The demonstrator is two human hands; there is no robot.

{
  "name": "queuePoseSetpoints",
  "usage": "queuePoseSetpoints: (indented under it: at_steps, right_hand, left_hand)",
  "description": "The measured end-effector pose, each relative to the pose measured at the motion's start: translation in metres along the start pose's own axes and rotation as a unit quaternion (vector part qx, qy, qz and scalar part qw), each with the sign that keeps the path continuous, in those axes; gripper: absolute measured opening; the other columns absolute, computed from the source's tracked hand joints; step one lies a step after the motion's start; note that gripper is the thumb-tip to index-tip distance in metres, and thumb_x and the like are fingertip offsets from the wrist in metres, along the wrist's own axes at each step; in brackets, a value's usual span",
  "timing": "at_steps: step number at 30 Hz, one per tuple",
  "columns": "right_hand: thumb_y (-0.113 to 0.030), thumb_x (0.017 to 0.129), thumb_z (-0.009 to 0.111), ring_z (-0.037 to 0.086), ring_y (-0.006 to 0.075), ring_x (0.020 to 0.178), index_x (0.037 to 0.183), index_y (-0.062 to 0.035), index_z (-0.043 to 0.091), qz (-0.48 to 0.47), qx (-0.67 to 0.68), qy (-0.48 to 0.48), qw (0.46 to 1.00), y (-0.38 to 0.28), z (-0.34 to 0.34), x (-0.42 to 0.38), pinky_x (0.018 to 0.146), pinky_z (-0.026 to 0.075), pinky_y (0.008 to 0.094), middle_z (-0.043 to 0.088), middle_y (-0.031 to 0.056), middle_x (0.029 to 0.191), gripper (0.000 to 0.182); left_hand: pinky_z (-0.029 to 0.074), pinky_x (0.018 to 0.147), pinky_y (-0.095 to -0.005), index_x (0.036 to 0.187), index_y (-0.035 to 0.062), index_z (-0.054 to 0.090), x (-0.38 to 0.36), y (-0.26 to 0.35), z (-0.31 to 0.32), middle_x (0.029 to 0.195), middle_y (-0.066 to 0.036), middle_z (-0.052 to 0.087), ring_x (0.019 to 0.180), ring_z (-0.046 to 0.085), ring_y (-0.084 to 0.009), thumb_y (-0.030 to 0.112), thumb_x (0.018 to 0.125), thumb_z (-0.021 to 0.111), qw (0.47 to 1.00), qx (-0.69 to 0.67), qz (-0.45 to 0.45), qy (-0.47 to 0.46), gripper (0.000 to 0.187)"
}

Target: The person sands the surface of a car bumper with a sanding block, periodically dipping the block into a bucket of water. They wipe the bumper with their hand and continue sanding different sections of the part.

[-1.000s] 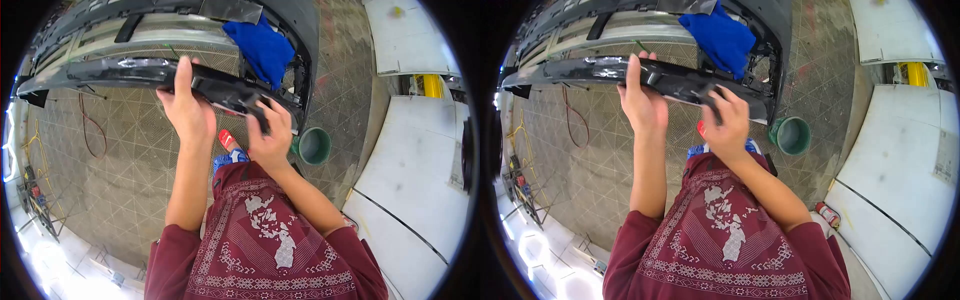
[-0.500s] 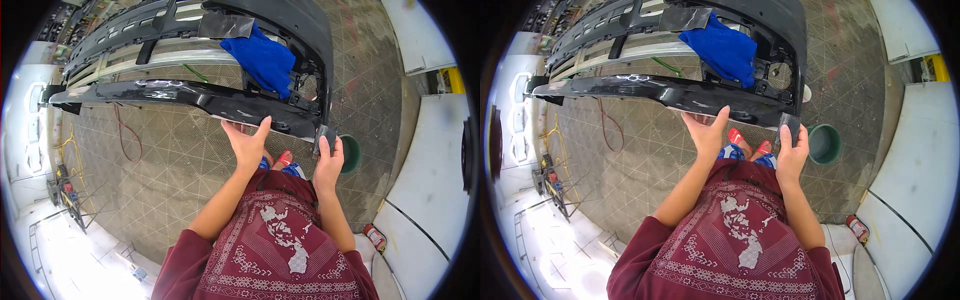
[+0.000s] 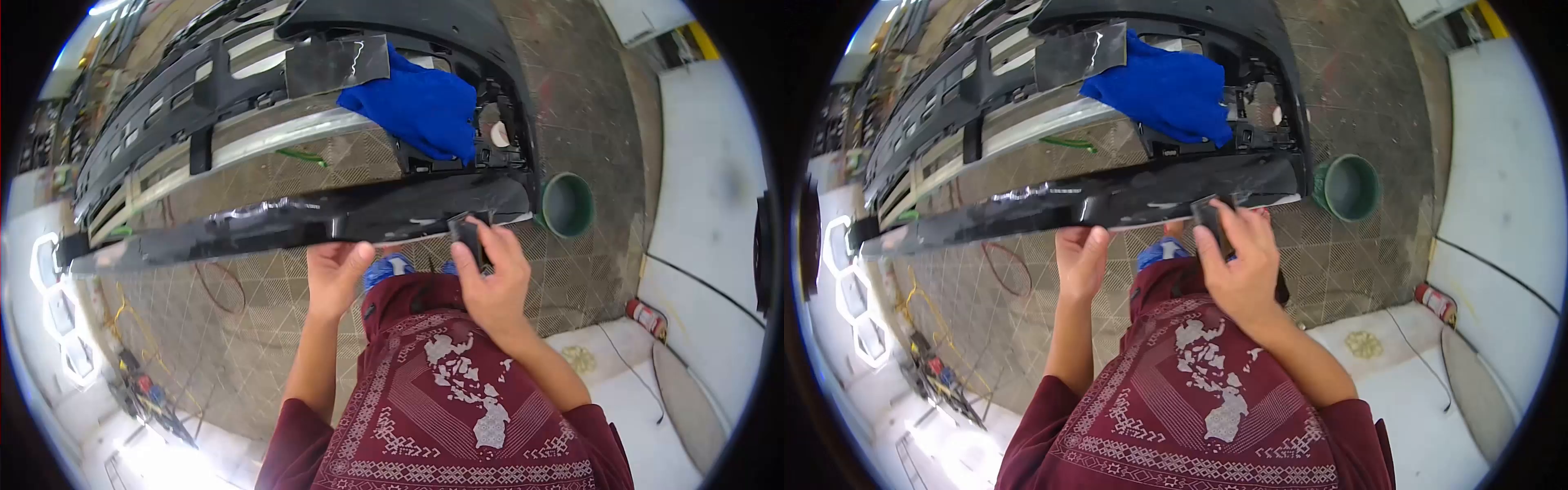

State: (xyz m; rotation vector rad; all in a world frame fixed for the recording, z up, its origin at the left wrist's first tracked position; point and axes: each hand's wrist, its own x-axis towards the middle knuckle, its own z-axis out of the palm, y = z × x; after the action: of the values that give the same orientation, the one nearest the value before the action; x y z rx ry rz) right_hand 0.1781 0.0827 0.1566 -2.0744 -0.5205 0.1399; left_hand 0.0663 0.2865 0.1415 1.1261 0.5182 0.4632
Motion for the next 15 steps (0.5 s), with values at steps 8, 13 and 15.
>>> queuePoseSetpoints:
  at_steps: [8, 13, 15]
  right_hand:
    - [-0.012, 0.09, 0.081, 0.069, 0.0374, 0.097, 0.117, 0.0001, 0.076, 0.119, -0.037, 0.099, 0.987, -0.044, 0.041, -0.003, 0.089, 0.056, 0.0421, 0.071, 0.0182, 0.105, 0.03]
    - [-0.009, 0.091, 0.079, 0.072, 0.0337, 0.096, 0.116, 0.0006, 0.077, 0.066, -0.098, 0.108, 0.987, -0.081, 0.055, 0.003, 0.086, 0.056, 0.0397, 0.072, 0.0177, 0.104, 0.027]
    - [-0.009, 0.09, 0.08, 0.072, 0.0337, 0.093, 0.116, 0.0008, 0.076, 0.169, -0.054, 0.136, 0.975, -0.056, 0.05, 0.001, 0.084, 0.057, 0.0389, 0.072, 0.0172, 0.104, 0.028]
  left_hand:
    - [0.056, 0.093, -0.034, 0.119, 0.001, 0.075, 0.022, 0.001, -0.039, 0.113, -0.006, 0.077, 0.103, 0.069, -0.0174, 0.027, 0.095, 0.086, 0.969, 0.127, -0.089, -0.193, 0.037]
    - [0.052, 0.104, -0.0375, 0.127, -0.0017, 0.072, 0.04, 0.005, -0.047, 0.125, -0.009, 0.075, 0.114, 0.068, -0.0205, 0.024, 0.095, 0.086, 0.931, 0.187, -0.09, -0.3, 0.044]
    - [0.051, 0.106, -0.0394, 0.133, -0.0018, 0.07, 0.042, 0.002, -0.047, 0.129, -0.011, 0.075, 0.117, 0.069, -0.0233, 0.03, 0.097, 0.082, 0.923, 0.2, -0.098, -0.313, 0.05]
